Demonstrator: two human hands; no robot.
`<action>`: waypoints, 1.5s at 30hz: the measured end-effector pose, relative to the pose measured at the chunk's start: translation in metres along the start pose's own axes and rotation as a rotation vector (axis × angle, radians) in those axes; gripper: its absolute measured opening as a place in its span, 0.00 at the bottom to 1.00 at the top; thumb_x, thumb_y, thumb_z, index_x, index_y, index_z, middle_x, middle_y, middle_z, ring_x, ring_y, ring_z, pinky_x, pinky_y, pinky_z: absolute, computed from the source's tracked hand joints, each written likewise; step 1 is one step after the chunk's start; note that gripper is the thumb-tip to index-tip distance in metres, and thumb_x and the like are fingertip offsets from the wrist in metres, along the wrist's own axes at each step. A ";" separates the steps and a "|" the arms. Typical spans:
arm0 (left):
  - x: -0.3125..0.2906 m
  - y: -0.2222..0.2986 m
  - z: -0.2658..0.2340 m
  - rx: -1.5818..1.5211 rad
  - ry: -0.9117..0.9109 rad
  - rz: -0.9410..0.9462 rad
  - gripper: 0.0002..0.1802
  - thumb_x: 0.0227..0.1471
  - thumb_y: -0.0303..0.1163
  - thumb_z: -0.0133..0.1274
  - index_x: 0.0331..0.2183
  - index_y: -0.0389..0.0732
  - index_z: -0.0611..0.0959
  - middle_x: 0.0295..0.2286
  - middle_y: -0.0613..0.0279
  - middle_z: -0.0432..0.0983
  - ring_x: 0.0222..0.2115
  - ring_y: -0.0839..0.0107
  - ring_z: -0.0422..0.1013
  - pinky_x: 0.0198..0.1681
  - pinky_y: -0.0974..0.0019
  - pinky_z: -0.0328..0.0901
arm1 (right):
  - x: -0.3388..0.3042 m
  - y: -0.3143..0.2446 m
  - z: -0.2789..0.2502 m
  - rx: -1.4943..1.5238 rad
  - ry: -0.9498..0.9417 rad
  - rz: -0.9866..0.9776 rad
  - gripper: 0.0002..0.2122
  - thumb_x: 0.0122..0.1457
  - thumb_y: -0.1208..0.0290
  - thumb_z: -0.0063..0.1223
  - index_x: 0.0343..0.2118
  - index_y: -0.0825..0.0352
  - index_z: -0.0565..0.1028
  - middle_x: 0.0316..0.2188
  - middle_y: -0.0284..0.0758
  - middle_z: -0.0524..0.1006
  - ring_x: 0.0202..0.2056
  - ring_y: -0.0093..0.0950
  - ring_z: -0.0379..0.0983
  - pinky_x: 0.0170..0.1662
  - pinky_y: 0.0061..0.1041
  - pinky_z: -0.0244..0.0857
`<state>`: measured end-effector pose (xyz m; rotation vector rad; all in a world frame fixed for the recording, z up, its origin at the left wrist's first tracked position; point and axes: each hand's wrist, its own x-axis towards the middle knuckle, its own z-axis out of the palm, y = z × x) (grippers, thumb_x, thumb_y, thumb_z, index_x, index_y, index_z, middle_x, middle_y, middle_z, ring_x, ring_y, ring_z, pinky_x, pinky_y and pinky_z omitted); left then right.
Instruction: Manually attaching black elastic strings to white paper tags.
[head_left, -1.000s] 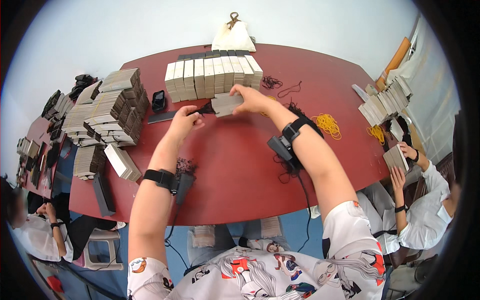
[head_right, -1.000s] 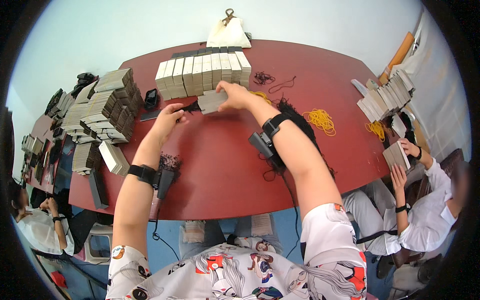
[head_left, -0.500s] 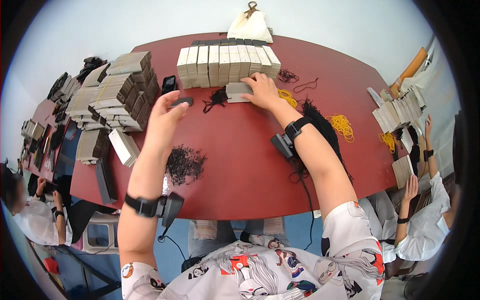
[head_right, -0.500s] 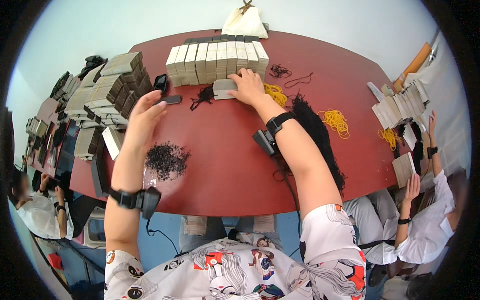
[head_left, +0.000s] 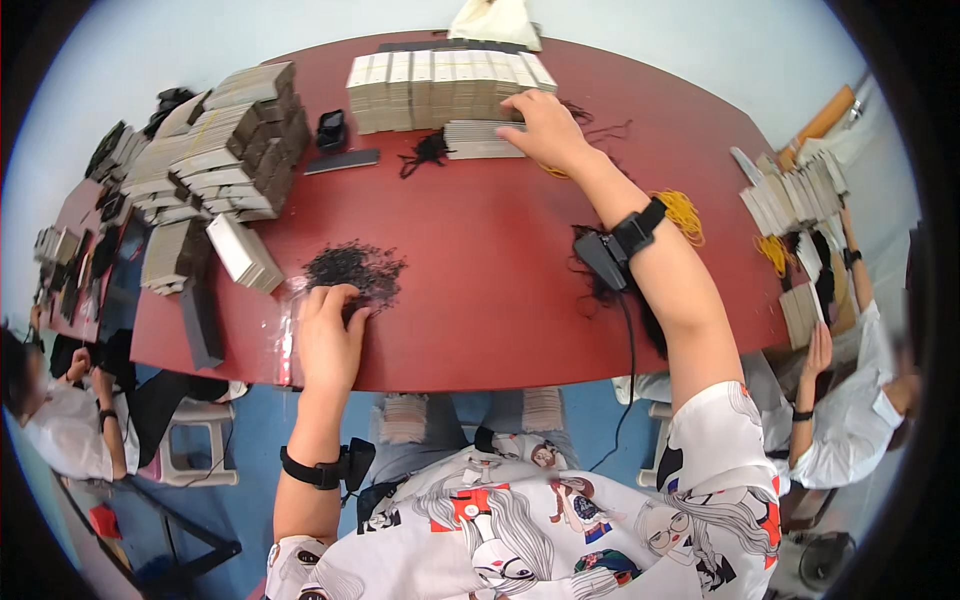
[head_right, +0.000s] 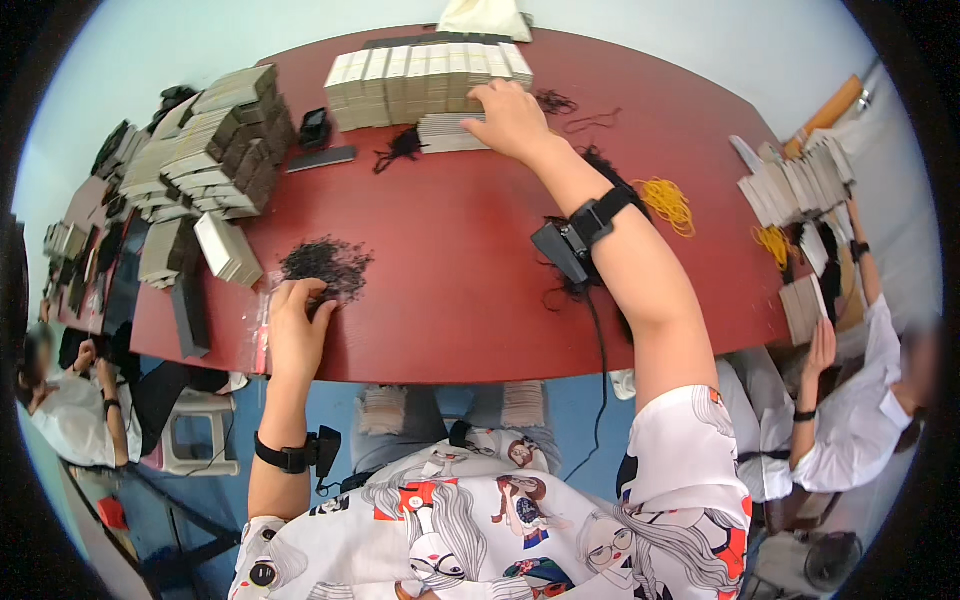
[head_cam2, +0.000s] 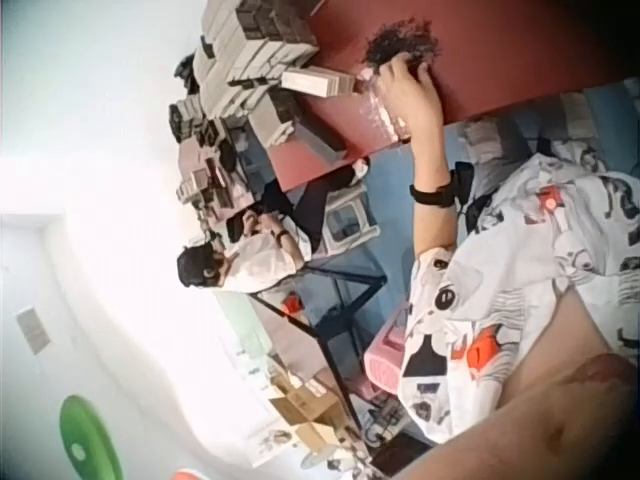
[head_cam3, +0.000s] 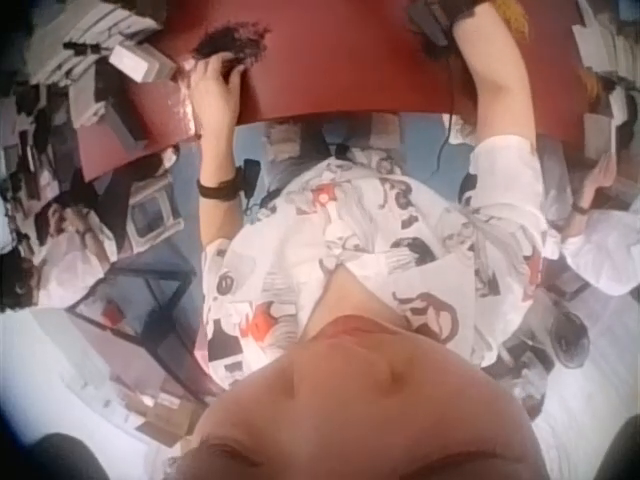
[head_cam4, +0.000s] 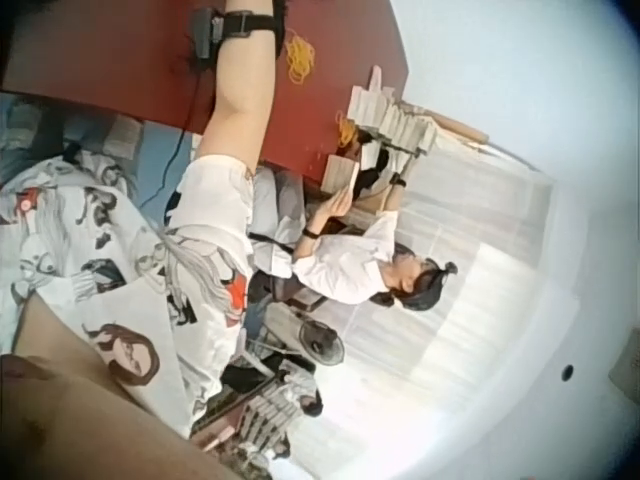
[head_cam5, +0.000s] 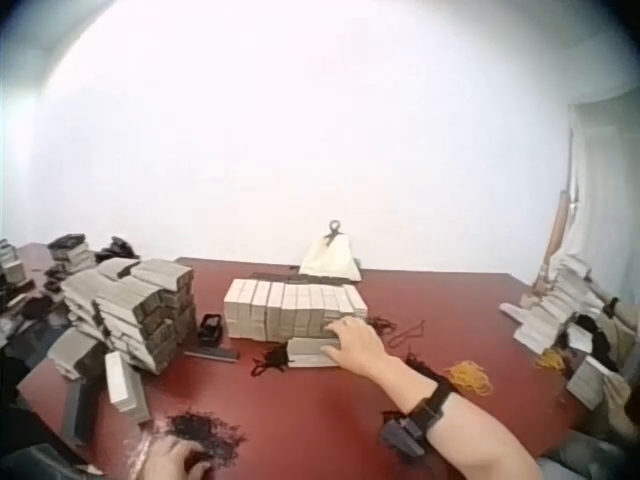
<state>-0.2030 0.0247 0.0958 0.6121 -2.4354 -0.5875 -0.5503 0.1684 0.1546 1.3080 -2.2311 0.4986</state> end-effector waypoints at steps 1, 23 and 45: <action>0.000 -0.002 0.003 0.046 0.059 0.103 0.08 0.41 0.24 0.55 0.29 0.38 0.76 0.27 0.56 0.70 0.31 0.58 0.67 0.35 0.61 0.61 | -0.003 -0.006 -0.019 -0.021 -0.008 0.014 0.17 0.47 0.61 0.57 0.37 0.66 0.74 0.39 0.38 0.73 0.45 0.34 0.67 0.46 0.32 0.62; -0.003 -0.019 0.006 -0.348 0.170 -0.035 0.02 0.52 0.23 0.46 0.29 0.34 0.74 0.26 0.61 0.71 0.27 0.73 0.67 0.32 0.71 0.62 | -0.103 0.015 -0.134 0.378 -0.123 0.436 0.05 0.55 0.72 0.47 0.29 0.67 0.69 0.24 0.34 0.74 0.28 0.25 0.69 0.36 0.25 0.64; -0.003 -0.023 0.008 -0.659 0.141 -0.133 0.03 0.54 0.23 0.44 0.32 0.34 0.72 0.28 0.62 0.71 0.30 0.77 0.71 0.32 0.76 0.62 | -0.031 -0.125 -0.180 1.074 -0.010 0.457 0.06 0.54 0.72 0.51 0.33 0.65 0.69 0.28 0.35 0.77 0.21 0.19 0.73 0.24 0.15 0.66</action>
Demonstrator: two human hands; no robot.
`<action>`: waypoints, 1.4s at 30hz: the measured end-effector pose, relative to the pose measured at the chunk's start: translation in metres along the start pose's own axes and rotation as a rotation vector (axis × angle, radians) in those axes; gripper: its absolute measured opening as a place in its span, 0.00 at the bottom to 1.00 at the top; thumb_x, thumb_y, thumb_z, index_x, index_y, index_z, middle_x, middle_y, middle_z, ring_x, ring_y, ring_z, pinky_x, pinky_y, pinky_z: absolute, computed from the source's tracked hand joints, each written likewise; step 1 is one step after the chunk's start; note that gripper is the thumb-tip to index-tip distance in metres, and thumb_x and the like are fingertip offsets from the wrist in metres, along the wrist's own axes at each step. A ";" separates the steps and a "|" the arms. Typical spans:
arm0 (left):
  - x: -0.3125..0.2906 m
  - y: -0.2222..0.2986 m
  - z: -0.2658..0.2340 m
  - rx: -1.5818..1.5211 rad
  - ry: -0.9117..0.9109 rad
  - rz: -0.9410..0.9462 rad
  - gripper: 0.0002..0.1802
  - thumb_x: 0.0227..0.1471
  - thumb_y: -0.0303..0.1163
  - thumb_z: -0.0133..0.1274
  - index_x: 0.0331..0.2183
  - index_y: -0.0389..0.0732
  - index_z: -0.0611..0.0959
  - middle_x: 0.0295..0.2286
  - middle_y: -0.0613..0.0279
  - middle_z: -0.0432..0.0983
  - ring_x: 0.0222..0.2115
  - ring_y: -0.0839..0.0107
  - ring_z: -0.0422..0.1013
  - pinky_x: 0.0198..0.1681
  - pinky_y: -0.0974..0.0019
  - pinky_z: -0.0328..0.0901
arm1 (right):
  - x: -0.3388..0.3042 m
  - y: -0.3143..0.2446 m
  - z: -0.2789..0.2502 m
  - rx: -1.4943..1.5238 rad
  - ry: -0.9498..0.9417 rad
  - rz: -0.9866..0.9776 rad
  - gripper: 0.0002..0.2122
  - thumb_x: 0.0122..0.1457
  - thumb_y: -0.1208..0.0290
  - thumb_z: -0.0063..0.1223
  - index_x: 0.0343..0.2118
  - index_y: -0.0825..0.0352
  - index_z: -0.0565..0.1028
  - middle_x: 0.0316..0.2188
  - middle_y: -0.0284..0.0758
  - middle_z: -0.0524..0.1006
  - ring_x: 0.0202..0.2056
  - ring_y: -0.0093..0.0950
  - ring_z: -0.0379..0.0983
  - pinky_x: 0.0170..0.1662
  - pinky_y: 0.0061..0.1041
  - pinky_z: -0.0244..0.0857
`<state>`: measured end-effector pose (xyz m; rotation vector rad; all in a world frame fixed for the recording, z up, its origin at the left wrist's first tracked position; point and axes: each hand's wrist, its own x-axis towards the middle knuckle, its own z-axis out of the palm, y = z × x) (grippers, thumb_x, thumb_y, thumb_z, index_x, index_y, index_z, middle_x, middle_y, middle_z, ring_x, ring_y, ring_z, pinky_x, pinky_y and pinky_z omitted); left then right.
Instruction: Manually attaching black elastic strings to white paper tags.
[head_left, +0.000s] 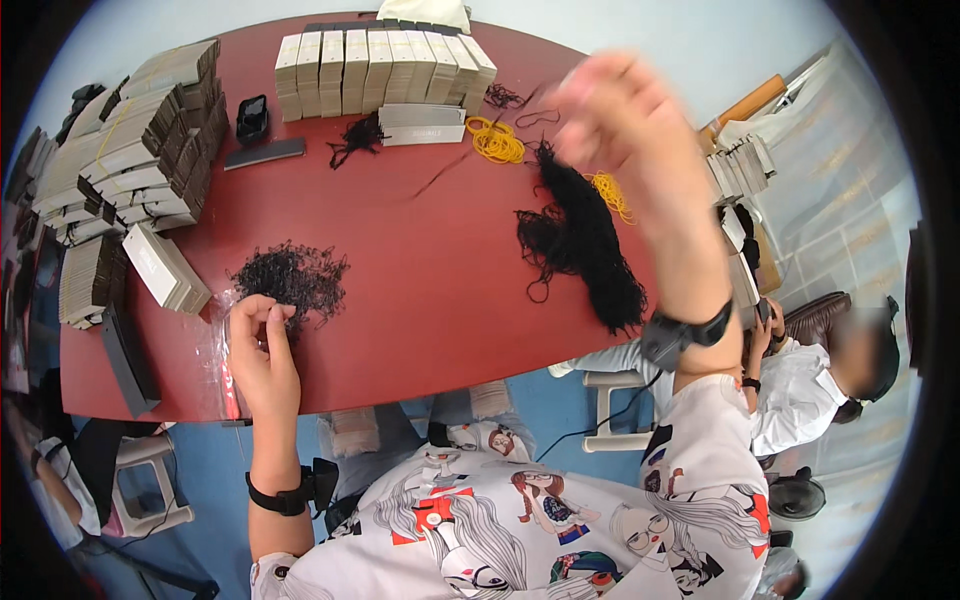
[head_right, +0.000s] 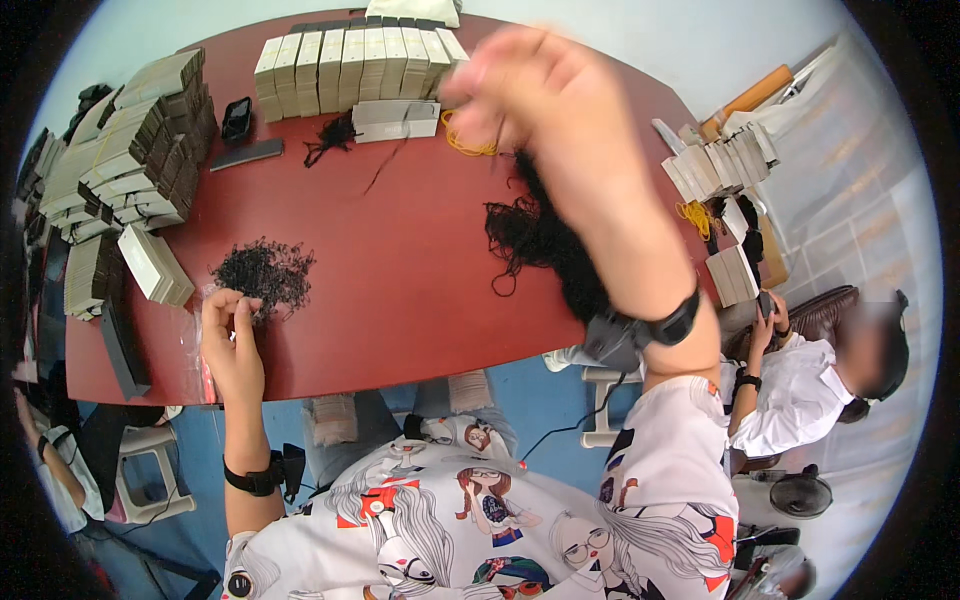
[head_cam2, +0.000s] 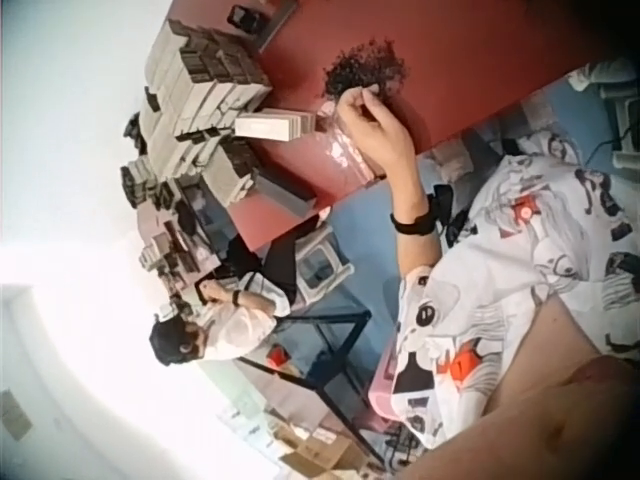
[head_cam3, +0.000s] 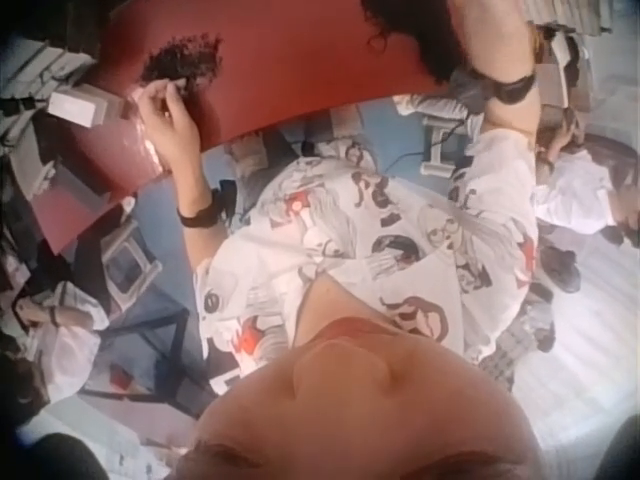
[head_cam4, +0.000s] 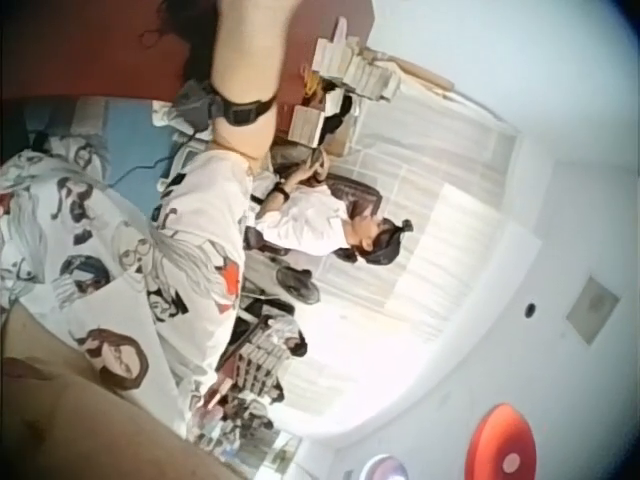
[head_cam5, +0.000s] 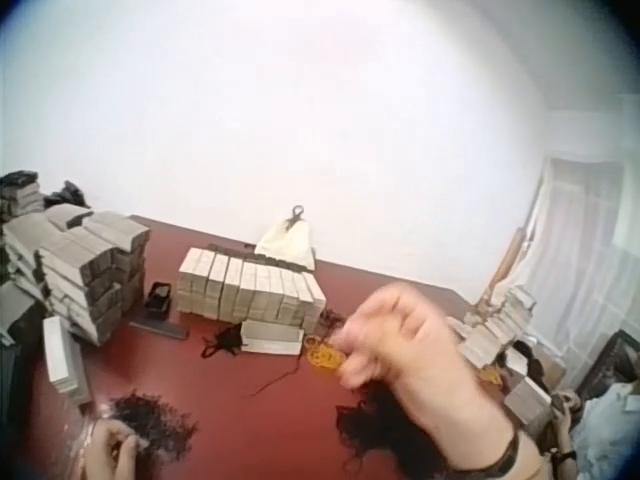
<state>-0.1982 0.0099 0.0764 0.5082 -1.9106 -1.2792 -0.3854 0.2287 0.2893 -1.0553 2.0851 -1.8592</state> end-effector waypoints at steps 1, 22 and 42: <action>-0.002 -0.001 -0.003 -0.003 0.007 -0.006 0.03 0.54 0.23 0.44 0.32 0.34 0.72 0.27 0.62 0.71 0.30 0.77 0.71 0.33 0.76 0.62 | -0.011 0.027 0.008 0.218 -0.072 0.104 0.07 0.53 0.74 0.53 0.33 0.67 0.69 0.28 0.38 0.77 0.24 0.23 0.74 0.29 0.21 0.70; 0.001 0.005 0.004 0.013 -0.102 -0.087 0.04 0.55 0.26 0.46 0.32 0.34 0.72 0.31 0.59 0.76 0.32 0.79 0.71 0.31 0.77 0.62 | -0.124 0.128 -0.020 -0.801 -0.567 -0.130 0.13 0.43 0.80 0.53 0.35 0.61 0.74 0.33 0.33 0.72 0.36 0.35 0.69 0.37 0.28 0.66; -0.001 0.007 0.002 0.023 -0.150 -0.049 0.04 0.54 0.26 0.48 0.33 0.37 0.73 0.32 0.63 0.76 0.28 0.84 0.68 0.24 0.81 0.58 | -0.054 0.132 0.060 -0.460 -0.427 -0.045 0.06 0.50 0.72 0.55 0.25 0.66 0.70 0.26 0.34 0.67 0.28 0.27 0.66 0.33 0.25 0.61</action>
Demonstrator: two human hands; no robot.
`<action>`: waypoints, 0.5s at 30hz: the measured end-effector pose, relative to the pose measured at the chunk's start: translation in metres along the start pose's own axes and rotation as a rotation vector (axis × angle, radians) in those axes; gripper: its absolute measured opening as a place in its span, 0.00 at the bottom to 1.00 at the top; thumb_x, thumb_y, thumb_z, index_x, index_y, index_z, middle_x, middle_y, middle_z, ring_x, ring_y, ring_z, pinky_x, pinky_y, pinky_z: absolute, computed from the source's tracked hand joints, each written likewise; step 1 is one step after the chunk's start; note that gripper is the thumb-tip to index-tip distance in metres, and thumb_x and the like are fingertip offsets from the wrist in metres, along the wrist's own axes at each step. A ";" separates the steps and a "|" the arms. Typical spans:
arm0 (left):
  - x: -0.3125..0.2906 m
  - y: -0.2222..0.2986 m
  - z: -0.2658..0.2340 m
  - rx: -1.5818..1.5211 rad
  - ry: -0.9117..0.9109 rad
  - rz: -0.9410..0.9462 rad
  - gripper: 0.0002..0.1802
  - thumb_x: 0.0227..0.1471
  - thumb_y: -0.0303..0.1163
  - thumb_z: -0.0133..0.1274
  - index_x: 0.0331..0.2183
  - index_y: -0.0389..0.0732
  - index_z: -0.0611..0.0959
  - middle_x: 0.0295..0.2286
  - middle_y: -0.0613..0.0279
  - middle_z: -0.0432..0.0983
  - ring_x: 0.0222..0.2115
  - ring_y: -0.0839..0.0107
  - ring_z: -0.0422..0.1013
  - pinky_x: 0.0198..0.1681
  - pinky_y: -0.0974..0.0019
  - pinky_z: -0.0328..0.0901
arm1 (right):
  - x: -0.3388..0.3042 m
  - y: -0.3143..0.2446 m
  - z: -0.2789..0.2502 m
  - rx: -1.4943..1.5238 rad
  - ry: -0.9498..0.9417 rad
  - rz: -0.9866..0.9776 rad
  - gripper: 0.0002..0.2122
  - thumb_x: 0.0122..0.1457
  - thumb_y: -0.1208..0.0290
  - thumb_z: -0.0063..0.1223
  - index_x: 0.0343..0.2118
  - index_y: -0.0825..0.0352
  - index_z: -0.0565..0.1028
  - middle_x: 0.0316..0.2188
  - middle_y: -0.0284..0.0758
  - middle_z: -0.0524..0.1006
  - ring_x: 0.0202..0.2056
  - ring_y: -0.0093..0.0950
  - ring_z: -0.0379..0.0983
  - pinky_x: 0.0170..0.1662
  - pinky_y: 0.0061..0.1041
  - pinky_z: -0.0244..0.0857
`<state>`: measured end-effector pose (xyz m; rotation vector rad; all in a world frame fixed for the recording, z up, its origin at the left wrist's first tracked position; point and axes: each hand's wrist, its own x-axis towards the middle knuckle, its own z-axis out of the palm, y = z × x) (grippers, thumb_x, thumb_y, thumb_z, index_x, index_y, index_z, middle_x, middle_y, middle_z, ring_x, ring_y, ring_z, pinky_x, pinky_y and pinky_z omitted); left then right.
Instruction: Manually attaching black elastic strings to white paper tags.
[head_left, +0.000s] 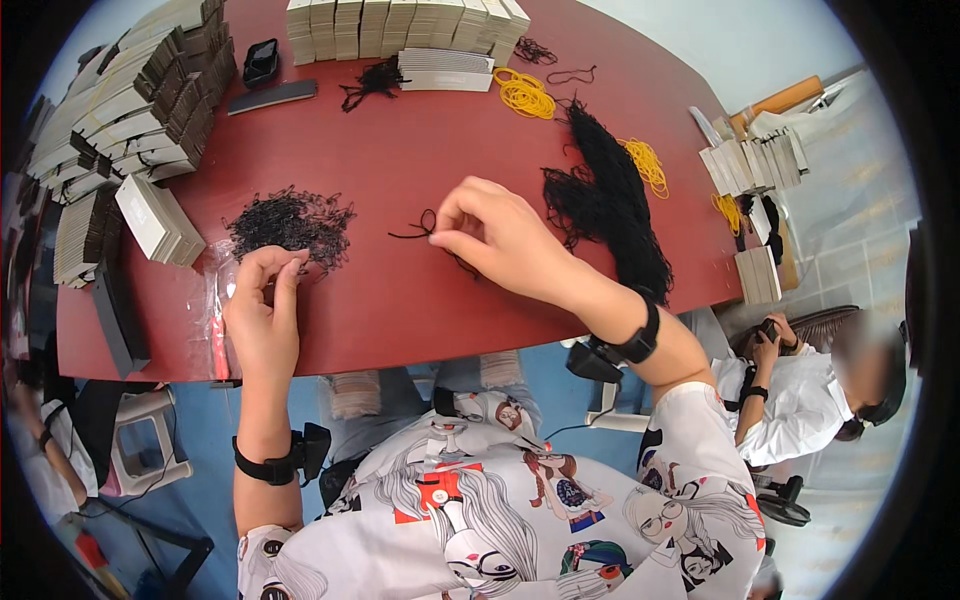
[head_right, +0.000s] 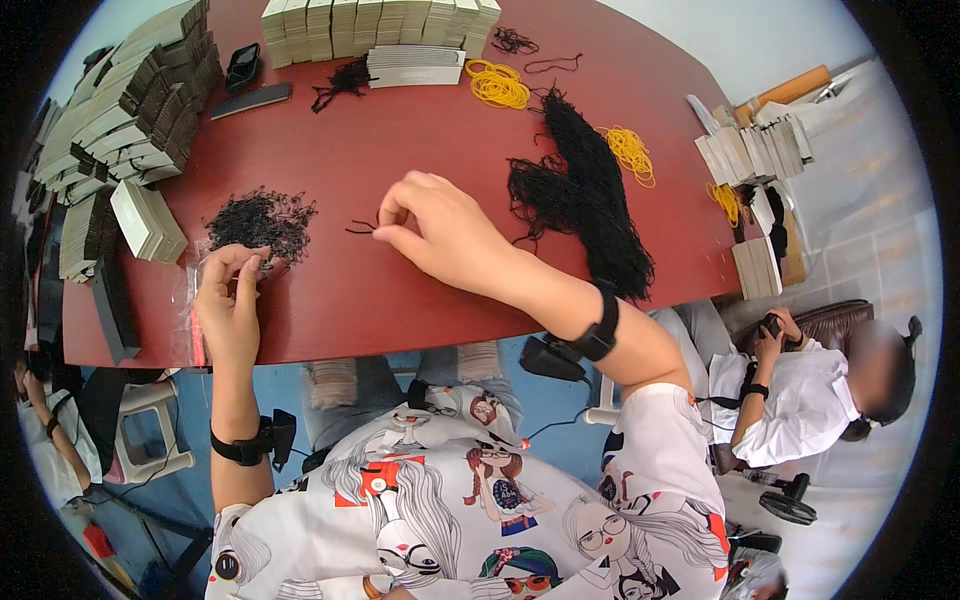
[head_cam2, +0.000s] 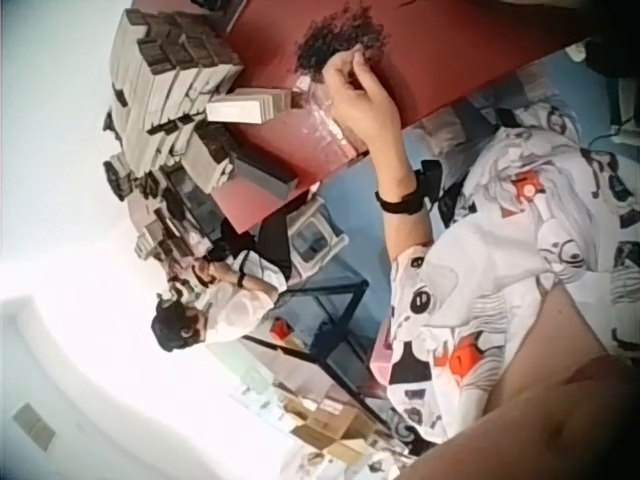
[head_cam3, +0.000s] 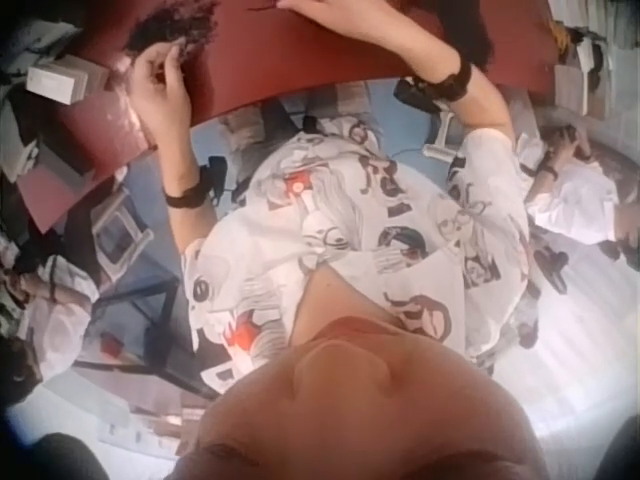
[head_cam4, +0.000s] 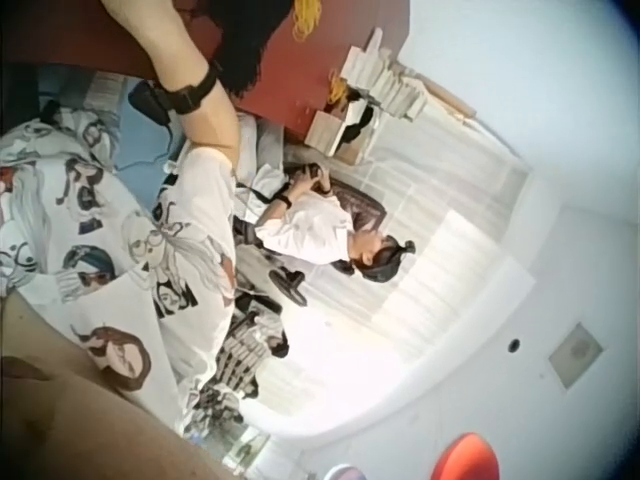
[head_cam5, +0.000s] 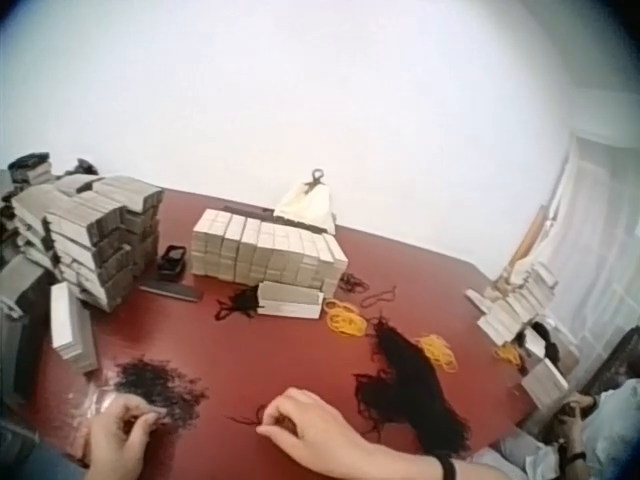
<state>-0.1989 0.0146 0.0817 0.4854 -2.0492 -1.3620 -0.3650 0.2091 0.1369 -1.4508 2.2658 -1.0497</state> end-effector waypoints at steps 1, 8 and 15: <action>0.000 0.003 0.000 -0.004 -0.006 -0.002 0.03 0.53 0.25 0.47 0.33 0.37 0.73 0.31 0.62 0.76 0.28 0.83 0.69 0.25 0.80 0.59 | 0.008 0.004 0.006 -0.069 0.039 0.002 0.06 0.50 0.72 0.55 0.25 0.66 0.71 0.26 0.34 0.67 0.28 0.28 0.66 0.32 0.26 0.61; 0.001 -0.001 -0.001 -0.006 -0.053 0.001 0.03 0.53 0.20 0.44 0.32 0.33 0.73 0.29 0.58 0.75 0.31 0.75 0.73 0.36 0.75 0.65 | 0.026 0.016 0.024 -0.231 -0.038 0.014 0.07 0.48 0.70 0.56 0.24 0.66 0.71 0.23 0.34 0.67 0.27 0.29 0.66 0.33 0.28 0.61; 0.003 0.004 -0.002 0.060 -0.041 0.070 0.06 0.53 0.20 0.43 0.34 0.34 0.75 0.28 0.61 0.75 0.28 0.76 0.72 0.32 0.75 0.66 | 0.026 0.016 0.028 -0.165 -0.073 0.150 0.06 0.48 0.71 0.55 0.25 0.66 0.71 0.26 0.36 0.68 0.31 0.34 0.66 0.36 0.30 0.61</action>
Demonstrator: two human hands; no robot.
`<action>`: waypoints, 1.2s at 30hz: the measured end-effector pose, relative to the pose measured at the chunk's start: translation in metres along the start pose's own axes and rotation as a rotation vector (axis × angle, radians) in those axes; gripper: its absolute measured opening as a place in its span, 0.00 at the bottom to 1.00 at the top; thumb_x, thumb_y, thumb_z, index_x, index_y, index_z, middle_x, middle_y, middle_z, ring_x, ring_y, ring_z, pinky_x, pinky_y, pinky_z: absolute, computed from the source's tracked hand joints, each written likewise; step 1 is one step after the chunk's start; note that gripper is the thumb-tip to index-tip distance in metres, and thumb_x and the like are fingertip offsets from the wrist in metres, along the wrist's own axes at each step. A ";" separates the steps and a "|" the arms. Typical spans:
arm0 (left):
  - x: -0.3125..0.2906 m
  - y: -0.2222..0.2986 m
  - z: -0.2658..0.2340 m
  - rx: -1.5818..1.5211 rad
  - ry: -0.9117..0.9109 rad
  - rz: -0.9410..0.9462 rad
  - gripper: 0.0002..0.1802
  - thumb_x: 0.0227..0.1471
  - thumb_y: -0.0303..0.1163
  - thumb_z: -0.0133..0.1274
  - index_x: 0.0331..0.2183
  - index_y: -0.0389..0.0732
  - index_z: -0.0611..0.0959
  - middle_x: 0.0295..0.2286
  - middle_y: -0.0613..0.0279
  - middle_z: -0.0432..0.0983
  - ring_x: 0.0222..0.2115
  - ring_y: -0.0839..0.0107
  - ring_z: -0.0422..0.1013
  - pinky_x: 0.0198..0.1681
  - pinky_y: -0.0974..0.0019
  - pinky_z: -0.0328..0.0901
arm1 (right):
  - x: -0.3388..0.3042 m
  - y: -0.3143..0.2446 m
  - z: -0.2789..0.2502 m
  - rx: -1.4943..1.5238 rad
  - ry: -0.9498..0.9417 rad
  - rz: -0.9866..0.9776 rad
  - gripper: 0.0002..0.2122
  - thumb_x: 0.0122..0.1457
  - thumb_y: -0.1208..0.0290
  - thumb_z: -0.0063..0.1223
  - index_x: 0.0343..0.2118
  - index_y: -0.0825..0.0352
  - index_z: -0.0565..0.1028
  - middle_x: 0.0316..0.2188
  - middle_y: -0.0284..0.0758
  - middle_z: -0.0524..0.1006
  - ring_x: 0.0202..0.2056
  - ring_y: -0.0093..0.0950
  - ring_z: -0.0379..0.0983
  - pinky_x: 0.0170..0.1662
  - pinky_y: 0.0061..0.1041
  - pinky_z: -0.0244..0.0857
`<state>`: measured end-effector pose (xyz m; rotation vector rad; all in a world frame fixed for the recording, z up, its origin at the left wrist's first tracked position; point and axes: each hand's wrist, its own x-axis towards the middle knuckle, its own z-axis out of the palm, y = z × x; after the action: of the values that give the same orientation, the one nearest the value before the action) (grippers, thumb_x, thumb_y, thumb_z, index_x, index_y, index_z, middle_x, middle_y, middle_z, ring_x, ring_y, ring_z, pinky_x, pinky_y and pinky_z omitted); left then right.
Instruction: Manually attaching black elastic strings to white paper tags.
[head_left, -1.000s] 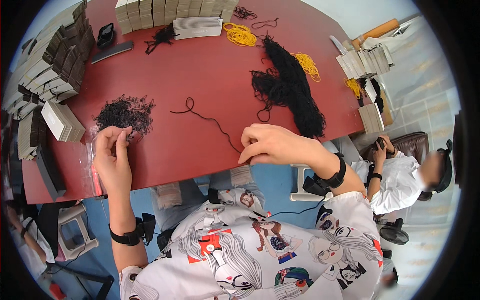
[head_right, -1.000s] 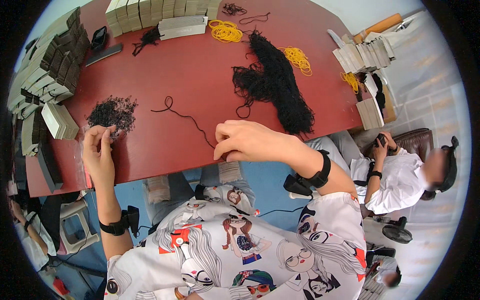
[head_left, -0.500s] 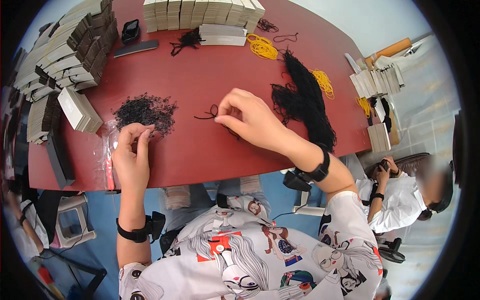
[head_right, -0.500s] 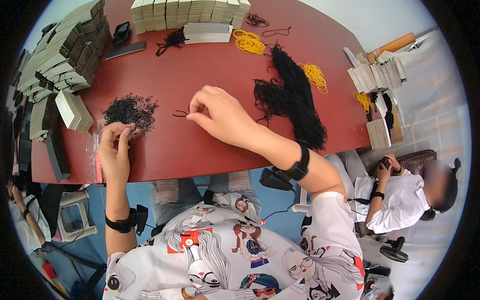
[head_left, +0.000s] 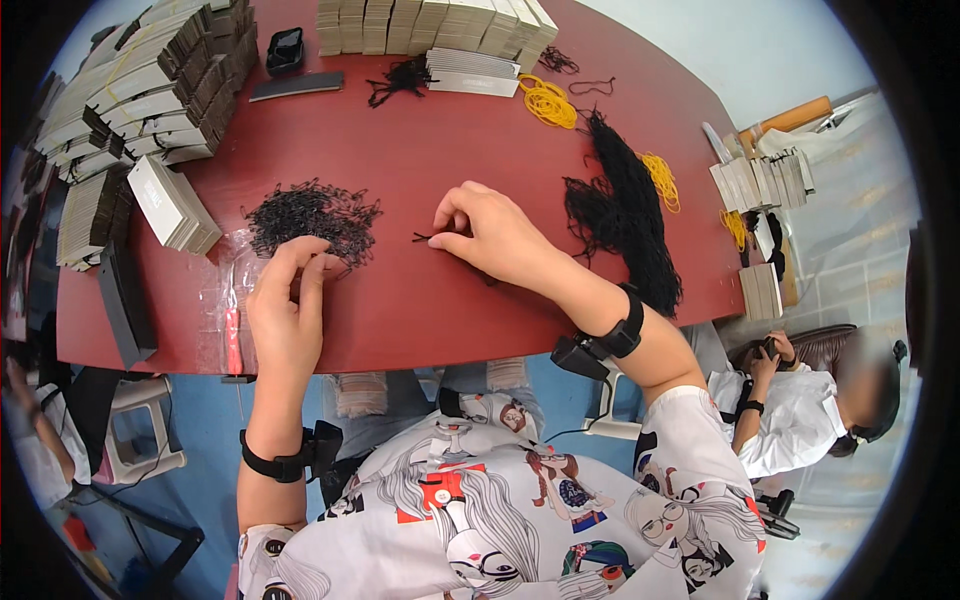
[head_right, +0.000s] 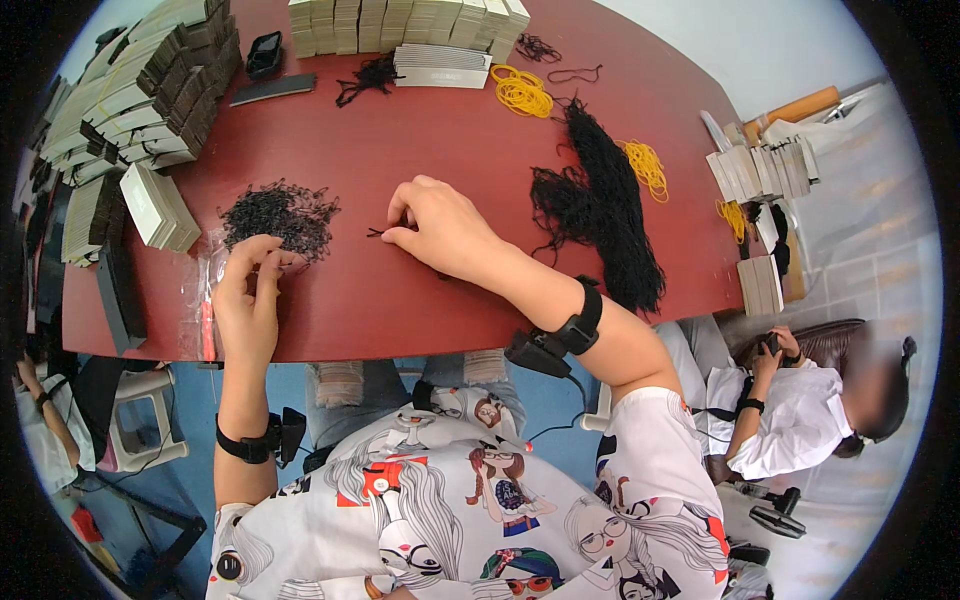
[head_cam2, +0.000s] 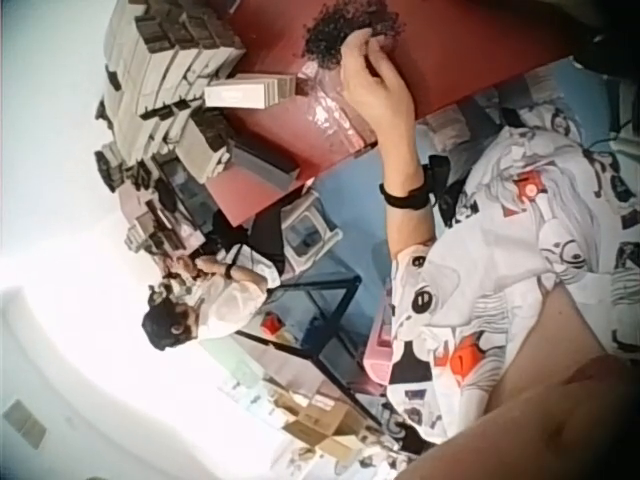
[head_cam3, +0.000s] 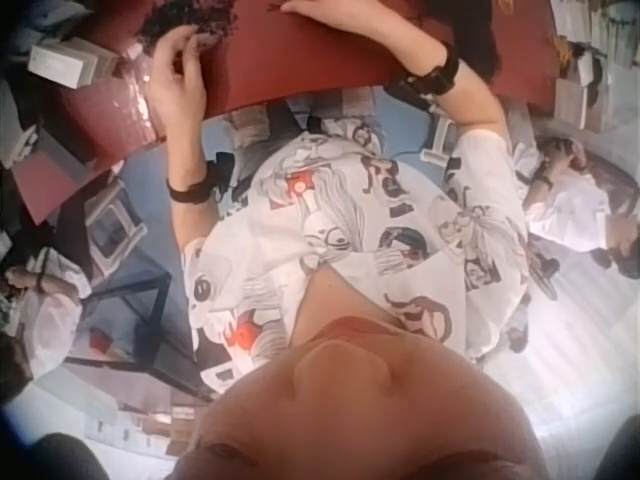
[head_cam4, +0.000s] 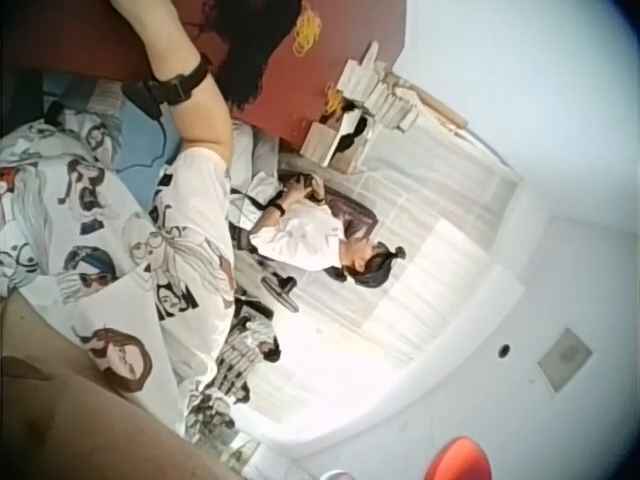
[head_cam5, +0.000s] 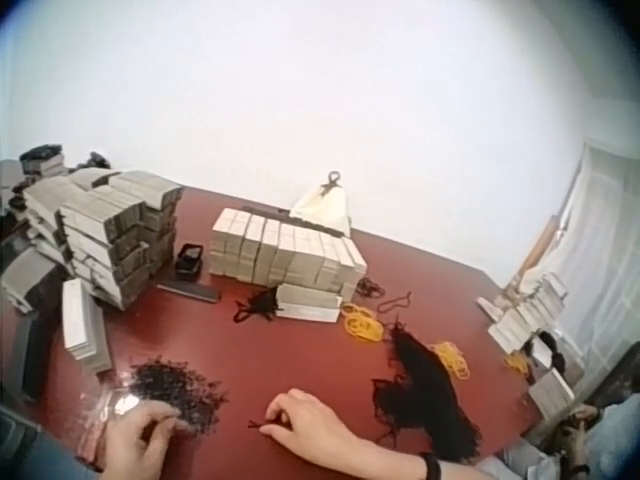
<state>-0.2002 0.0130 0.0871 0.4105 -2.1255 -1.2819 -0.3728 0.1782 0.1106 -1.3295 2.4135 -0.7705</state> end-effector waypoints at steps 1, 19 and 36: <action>0.000 0.000 -0.001 0.002 0.000 0.003 0.06 0.53 0.20 0.43 0.34 0.34 0.75 0.28 0.61 0.75 0.28 0.76 0.72 0.32 0.75 0.66 | 0.000 0.003 0.004 0.016 0.019 -0.048 0.06 0.48 0.72 0.55 0.25 0.67 0.71 0.24 0.35 0.67 0.28 0.30 0.66 0.33 0.28 0.61; -0.004 0.065 0.002 -0.424 -0.217 0.105 0.06 0.46 0.18 0.54 0.31 0.32 0.79 0.28 0.61 0.72 0.26 0.77 0.67 0.29 0.76 0.62 | -0.045 -0.062 -0.017 1.310 -0.374 -0.055 0.07 0.60 0.69 0.45 0.33 0.67 0.64 0.27 0.30 0.70 0.31 0.18 0.66 0.37 0.19 0.61; -0.010 0.078 0.007 -0.369 -0.070 -0.033 0.03 0.47 0.21 0.54 0.28 0.33 0.79 0.28 0.62 0.72 0.25 0.80 0.67 0.29 0.78 0.63 | -0.051 -0.077 -0.007 0.891 0.103 -0.043 0.08 0.50 0.72 0.54 0.30 0.71 0.76 0.27 0.34 0.77 0.32 0.19 0.71 0.38 0.19 0.64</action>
<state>-0.1932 0.0614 0.1492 0.2456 -1.8865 -1.6879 -0.2951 0.1898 0.1602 -0.9627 1.7056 -1.6805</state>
